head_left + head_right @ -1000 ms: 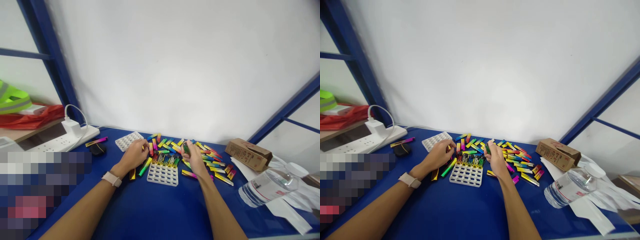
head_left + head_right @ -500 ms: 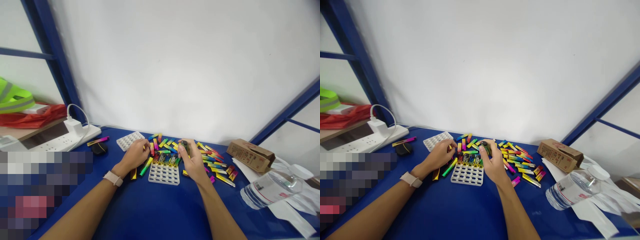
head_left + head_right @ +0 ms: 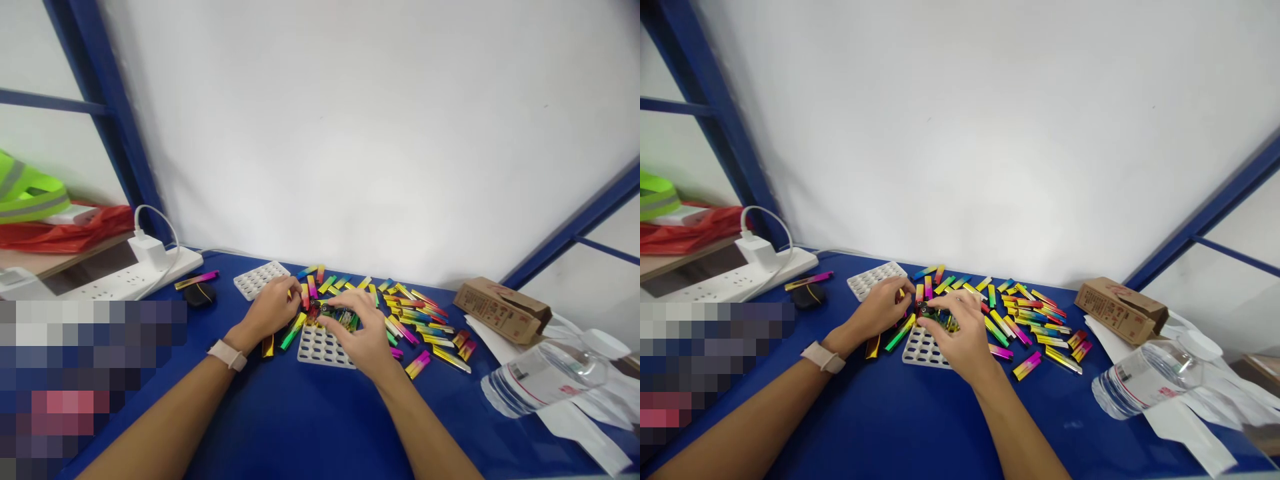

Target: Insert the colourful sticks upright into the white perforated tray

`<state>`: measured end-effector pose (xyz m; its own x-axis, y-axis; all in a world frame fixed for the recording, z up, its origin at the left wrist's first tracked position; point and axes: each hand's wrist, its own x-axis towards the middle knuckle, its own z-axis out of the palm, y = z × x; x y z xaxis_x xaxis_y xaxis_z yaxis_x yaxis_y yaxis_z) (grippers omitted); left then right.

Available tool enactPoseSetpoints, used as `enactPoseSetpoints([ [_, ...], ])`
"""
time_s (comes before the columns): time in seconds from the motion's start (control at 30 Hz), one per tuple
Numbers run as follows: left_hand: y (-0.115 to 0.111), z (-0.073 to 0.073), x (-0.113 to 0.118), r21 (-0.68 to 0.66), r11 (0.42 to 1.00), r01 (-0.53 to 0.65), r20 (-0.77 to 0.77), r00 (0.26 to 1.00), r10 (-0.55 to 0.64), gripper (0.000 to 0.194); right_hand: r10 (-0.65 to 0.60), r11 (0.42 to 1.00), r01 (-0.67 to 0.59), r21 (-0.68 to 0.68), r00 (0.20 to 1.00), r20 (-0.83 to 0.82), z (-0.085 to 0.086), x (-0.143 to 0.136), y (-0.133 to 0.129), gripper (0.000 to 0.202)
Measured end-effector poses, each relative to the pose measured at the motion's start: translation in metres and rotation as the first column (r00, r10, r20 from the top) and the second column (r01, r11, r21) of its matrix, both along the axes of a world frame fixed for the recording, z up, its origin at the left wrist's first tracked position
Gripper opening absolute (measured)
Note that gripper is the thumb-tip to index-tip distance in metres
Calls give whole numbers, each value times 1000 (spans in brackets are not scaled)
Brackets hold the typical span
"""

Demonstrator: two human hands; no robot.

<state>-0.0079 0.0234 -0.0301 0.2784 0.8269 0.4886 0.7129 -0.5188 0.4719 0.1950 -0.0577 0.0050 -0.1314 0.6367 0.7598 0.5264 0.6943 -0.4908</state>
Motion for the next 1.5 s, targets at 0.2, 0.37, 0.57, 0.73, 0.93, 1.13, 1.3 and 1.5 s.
enactPoseSetpoints([
  [0.2,0,0,0,-9,1000,2,0,1000,-2,13,-36,997,34,64,999,19,-9,-12,1,15],
  [0.37,0,-1,1,8,1000,19,-14,1000,-19,12,-94,992,87,95,993,74,-15,-15,3,18],
  [0.57,-2,-3,1,48,998,42,-117,992,-36,12,-118,982,102,159,988,95,-25,-15,8,14],
  [0.73,-6,-2,0,98,993,71,-236,971,-46,30,-154,965,137,225,986,61,-27,-18,10,16],
  [0.93,-5,-5,-1,-29,993,116,-310,943,-119,54,-150,958,135,252,988,41,-29,-24,11,15],
  [1.13,-4,-3,-3,-12,990,143,-321,937,-140,55,-136,963,111,245,987,88,-30,-25,11,14],
  [1.3,-3,-3,-6,26,991,129,-329,938,-113,37,-198,963,165,215,970,143,-24,-22,7,11],
  [1.5,2,-6,-7,2,980,197,-318,930,-186,30,-196,968,165,187,967,163,-20,-20,4,4],
])
